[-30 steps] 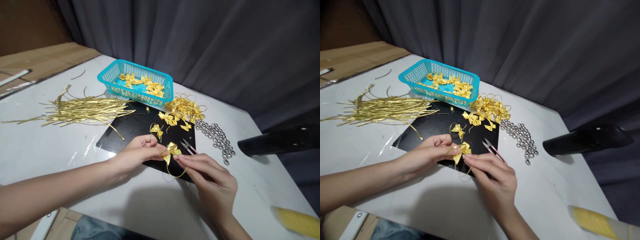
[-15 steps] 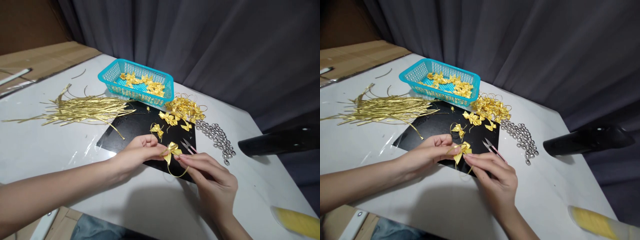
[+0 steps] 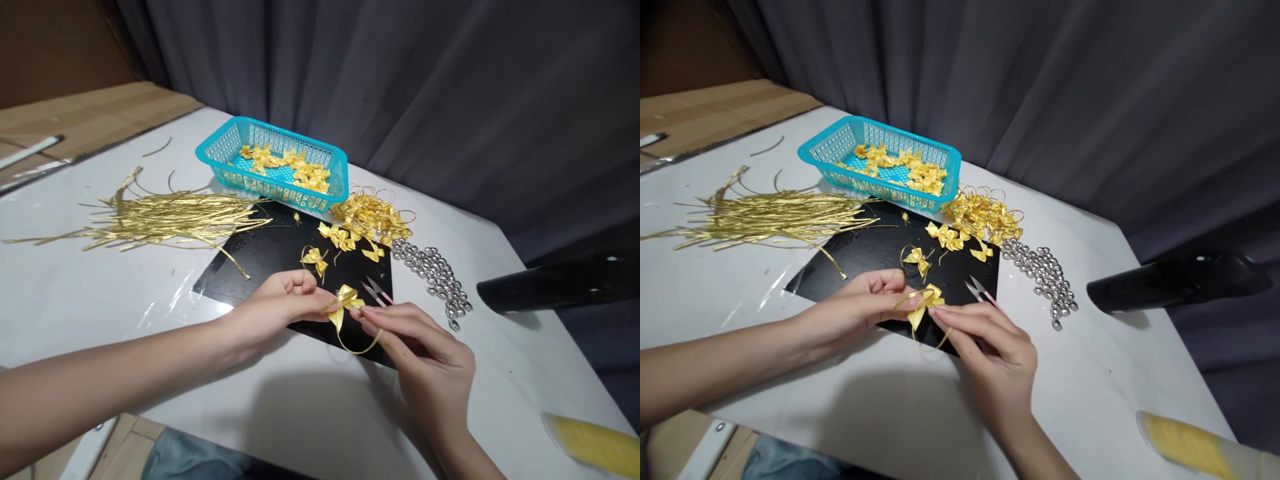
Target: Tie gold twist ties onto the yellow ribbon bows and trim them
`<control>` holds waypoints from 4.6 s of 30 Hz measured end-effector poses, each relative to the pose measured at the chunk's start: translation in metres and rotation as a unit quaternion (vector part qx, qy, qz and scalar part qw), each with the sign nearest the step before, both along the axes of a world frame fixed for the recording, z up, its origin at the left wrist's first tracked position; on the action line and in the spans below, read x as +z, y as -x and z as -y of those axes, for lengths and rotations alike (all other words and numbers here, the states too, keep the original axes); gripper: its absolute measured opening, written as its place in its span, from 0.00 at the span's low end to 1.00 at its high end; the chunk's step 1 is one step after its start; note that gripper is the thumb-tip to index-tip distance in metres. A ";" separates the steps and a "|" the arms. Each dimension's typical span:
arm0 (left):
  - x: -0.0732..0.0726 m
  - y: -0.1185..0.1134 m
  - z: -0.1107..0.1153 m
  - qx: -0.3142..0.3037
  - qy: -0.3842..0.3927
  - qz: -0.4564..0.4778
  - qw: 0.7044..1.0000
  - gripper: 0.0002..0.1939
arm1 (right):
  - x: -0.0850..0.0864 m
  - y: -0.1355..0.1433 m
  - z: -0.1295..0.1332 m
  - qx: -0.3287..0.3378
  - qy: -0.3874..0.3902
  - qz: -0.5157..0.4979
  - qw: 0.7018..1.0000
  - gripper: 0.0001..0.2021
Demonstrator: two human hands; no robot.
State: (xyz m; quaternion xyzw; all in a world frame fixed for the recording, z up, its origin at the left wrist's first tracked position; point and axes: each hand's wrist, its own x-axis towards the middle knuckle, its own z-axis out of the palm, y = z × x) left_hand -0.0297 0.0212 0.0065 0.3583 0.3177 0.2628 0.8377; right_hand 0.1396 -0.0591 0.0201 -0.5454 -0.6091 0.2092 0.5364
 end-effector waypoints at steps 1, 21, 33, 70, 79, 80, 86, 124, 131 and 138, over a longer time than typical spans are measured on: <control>0.000 0.000 0.000 0.000 -0.003 -0.001 1.000 0.22 | 0.000 0.000 0.000 0.001 0.002 0.001 1.000 0.17; 0.002 0.001 -0.002 0.027 -0.094 -0.040 0.994 0.21 | 0.008 -0.005 -0.001 0.008 -0.014 0.246 0.969 0.08; 0.000 0.000 0.000 0.020 -0.058 -0.038 0.997 0.20 | 0.007 -0.004 0.002 -0.001 -0.007 0.263 0.965 0.08; -0.003 0.002 0.000 -0.049 -0.015 0.020 0.998 0.07 | 0.007 -0.004 -0.003 0.004 -0.023 0.264 0.964 0.07; -0.002 0.002 0.000 -0.057 -0.004 0.029 0.998 0.07 | 0.008 -0.005 -0.003 0.011 -0.027 0.253 0.967 0.08; -0.002 0.002 0.000 -0.057 -0.001 0.027 0.998 0.07 | 0.008 -0.005 -0.003 0.010 -0.027 0.251 0.968 0.08; 0.001 0.001 -0.001 -0.066 0.026 0.048 0.996 0.09 | 0.004 -0.007 -0.003 0.012 -0.034 0.229 0.973 0.08; 0.001 0.003 -0.003 -0.105 0.053 0.073 0.990 0.13 | 0.002 -0.013 -0.001 0.084 -0.063 0.226 0.968 0.10; -0.001 0.004 -0.002 -0.088 0.043 0.076 0.992 0.12 | 0.002 -0.015 -0.001 0.079 -0.052 0.229 0.969 0.08; -0.001 0.004 -0.002 -0.116 0.027 0.066 0.991 0.09 | 0.002 -0.017 0.000 0.087 -0.040 0.232 0.968 0.08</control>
